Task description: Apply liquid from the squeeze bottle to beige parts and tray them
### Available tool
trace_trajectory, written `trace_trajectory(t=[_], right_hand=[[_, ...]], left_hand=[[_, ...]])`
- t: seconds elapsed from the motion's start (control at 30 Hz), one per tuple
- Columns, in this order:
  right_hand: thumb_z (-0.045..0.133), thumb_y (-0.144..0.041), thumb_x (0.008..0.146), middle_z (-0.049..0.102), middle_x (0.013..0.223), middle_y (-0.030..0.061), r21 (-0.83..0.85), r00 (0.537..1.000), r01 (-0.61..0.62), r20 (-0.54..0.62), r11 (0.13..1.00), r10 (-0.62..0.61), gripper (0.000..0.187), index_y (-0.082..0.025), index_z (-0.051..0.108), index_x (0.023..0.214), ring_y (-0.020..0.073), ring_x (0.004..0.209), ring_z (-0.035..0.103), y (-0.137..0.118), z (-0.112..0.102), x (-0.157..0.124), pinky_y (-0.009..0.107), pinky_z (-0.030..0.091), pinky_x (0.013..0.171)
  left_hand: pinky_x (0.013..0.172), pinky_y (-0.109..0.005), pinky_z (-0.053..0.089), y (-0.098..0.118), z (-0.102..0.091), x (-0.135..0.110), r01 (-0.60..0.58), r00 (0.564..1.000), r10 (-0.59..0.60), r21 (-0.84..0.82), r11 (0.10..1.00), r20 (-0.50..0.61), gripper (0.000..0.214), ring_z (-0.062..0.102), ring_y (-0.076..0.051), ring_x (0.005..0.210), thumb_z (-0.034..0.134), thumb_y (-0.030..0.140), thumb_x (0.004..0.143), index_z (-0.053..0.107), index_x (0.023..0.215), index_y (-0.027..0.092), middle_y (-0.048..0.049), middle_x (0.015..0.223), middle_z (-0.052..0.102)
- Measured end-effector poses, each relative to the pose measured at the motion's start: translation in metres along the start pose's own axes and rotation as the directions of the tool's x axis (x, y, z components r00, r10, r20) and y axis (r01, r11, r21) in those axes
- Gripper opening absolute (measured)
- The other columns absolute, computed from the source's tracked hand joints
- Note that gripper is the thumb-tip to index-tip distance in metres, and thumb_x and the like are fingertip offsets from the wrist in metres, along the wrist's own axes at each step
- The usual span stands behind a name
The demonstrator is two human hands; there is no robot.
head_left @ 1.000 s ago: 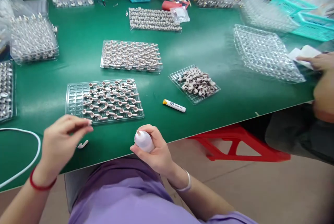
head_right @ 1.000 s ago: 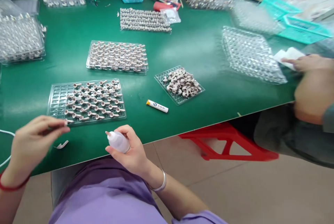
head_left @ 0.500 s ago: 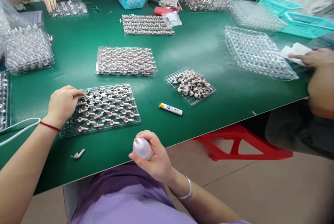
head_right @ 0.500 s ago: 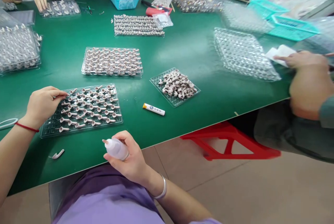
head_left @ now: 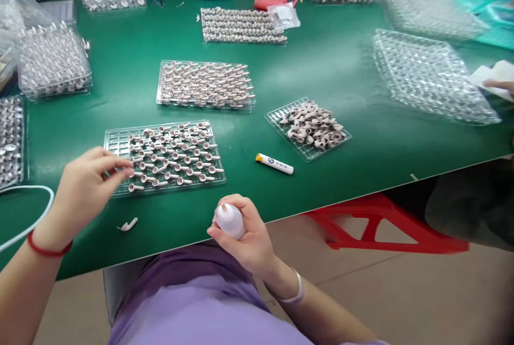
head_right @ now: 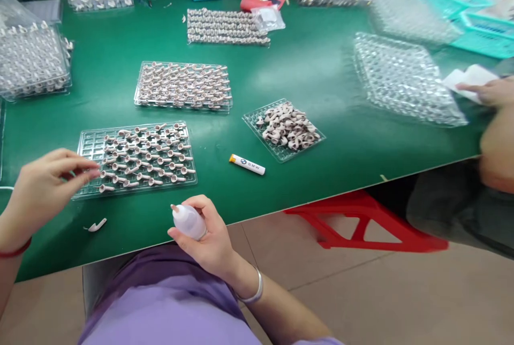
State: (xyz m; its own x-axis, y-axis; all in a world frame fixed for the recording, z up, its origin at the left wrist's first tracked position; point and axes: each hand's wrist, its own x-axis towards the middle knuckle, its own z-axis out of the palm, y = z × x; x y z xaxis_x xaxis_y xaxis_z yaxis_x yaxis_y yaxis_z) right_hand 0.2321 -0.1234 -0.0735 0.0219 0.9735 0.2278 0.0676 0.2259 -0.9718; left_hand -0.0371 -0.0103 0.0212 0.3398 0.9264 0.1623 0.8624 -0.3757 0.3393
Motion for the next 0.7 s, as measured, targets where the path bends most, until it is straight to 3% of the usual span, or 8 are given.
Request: trace_trajectory(t=[0.1,0.2,0.33,0.43,0.53,0.7], right_hand=[[0.074,-0.027,0.081,0.057,0.097,0.0023,-0.002,1.0,-0.006,0.012,1.0,0.006,0.036,-0.027,0.054,0.111,0.0144,0.074,0.058,-0.002,0.0,0.0,0.028,0.052,0.063],[0.073,-0.028,0.083,0.059,0.103,0.005,-0.083,0.997,0.004,0.075,0.997,0.002,0.037,-0.028,0.057,0.116,0.0186,0.086,0.06,-0.008,-0.001,0.004,0.032,0.053,0.071],[0.067,-0.019,0.083,0.059,0.11,0.0062,-0.168,0.98,-0.005,0.197,0.986,0.038,0.044,-0.028,0.052,0.123,0.019,0.091,0.061,-0.017,0.004,0.007,0.033,0.053,0.078],[0.066,-0.014,0.08,0.061,0.106,0.0047,-0.116,0.962,-0.054,0.26,0.992,0.082,0.05,-0.027,0.047,0.124,0.0166,0.086,0.062,-0.019,0.014,0.006,0.029,0.052,0.074],[0.068,-0.014,0.076,0.061,0.1,0.0025,0.012,0.961,-0.072,0.27,0.997,0.066,0.05,-0.027,0.047,0.12,0.0142,0.081,0.061,-0.019,0.028,0.006,0.025,0.051,0.069],[0.071,-0.014,0.073,0.062,0.093,0.0016,0.264,0.923,-0.099,0.385,0.96,-0.011,0.05,-0.024,0.05,0.116,0.0129,0.077,0.061,-0.018,0.041,0.013,0.023,0.05,0.066]], left_hand=[[0.057,-0.023,0.045,0.006,0.003,-0.041,0.043,0.979,-0.019,-0.114,0.993,0.205,0.026,0.059,-0.013,0.063,0.072,0.05,0.076,0.072,0.078,0.024,0.0016,0.08,0.066],[0.054,-0.023,0.046,0.005,0.009,-0.067,0.141,0.947,-0.102,-0.109,0.984,0.305,0.022,0.062,-0.015,0.062,0.076,0.044,0.071,0.069,0.078,0.025,0.0013,0.079,0.066],[0.054,-0.023,0.047,0.007,0.016,-0.079,0.2,0.954,-0.153,-0.167,0.965,0.258,0.018,0.063,-0.014,0.059,0.066,0.042,0.08,0.07,0.076,0.024,0.0007,0.074,0.069],[0.06,-0.022,0.051,0.02,0.02,-0.084,0.218,0.969,-0.169,-0.293,0.931,0.183,0.019,0.067,-0.015,0.065,0.065,0.042,0.082,0.073,0.085,0.025,-0.0003,0.078,0.074],[0.064,-0.021,0.053,0.039,0.023,-0.09,0.27,0.95,-0.152,-0.476,0.837,0.271,0.017,0.07,-0.016,0.071,0.064,0.038,0.084,0.075,0.088,0.026,-0.0008,0.083,0.076],[0.053,-0.021,0.052,0.059,0.03,-0.096,0.416,0.883,-0.089,-0.683,0.6,0.46,0.027,0.065,-0.015,0.059,0.058,0.035,0.087,0.072,0.068,0.022,-0.0022,0.066,0.071]])
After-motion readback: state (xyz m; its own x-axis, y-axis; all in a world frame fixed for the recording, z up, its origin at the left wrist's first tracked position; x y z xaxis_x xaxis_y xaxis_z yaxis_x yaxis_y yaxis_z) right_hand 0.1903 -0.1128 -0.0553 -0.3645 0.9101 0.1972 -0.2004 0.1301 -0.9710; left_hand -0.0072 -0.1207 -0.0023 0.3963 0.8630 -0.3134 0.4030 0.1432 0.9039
